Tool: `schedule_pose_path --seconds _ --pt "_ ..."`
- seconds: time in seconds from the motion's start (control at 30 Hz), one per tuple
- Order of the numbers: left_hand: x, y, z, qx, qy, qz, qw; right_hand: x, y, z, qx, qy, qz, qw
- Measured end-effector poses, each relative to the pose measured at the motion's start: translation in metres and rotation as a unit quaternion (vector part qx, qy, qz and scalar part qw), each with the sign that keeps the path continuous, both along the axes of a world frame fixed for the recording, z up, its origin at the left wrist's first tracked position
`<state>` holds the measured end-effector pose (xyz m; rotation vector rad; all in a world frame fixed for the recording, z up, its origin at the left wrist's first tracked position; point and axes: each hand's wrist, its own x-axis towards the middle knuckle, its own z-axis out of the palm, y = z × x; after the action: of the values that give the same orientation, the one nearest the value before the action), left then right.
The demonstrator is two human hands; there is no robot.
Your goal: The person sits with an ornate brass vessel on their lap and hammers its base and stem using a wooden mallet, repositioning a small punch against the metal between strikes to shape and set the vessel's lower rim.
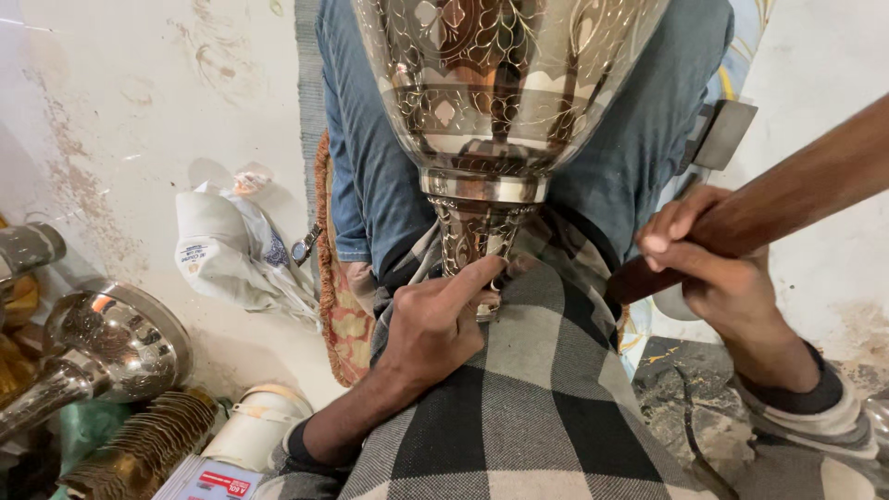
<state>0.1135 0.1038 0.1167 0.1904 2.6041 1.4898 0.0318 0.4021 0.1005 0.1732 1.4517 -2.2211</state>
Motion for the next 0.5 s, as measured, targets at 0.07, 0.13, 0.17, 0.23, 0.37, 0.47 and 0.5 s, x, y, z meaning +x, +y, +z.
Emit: schedule_pose_path --seconds 0.07,0.13,0.17,0.23,0.37,0.47,0.5 --pt "0.002 0.001 0.000 -0.002 0.028 0.010 1.000 -0.008 0.000 0.009 0.122 0.024 0.008 0.992" --pt "0.003 0.001 0.000 -0.007 0.028 0.010 1.000 -0.016 0.001 0.018 0.331 0.152 0.094 0.927" --pt "0.004 0.001 -0.001 -0.009 0.029 0.010 0.999 -0.020 0.002 0.021 0.466 0.262 0.172 0.827" --pt "0.004 0.001 -0.002 -0.006 0.026 0.011 1.000 -0.024 0.003 0.023 0.505 0.311 0.221 0.774" --pt "0.003 0.001 -0.004 0.005 0.012 0.011 1.000 -0.031 0.004 0.023 0.554 0.247 0.290 0.740" --pt "0.001 0.002 -0.003 0.007 0.029 0.010 0.999 -0.034 0.004 0.024 0.434 0.239 0.256 0.830" --pt "0.001 0.002 -0.003 0.008 0.028 0.012 1.000 -0.035 0.003 0.025 0.312 0.218 0.204 0.902"
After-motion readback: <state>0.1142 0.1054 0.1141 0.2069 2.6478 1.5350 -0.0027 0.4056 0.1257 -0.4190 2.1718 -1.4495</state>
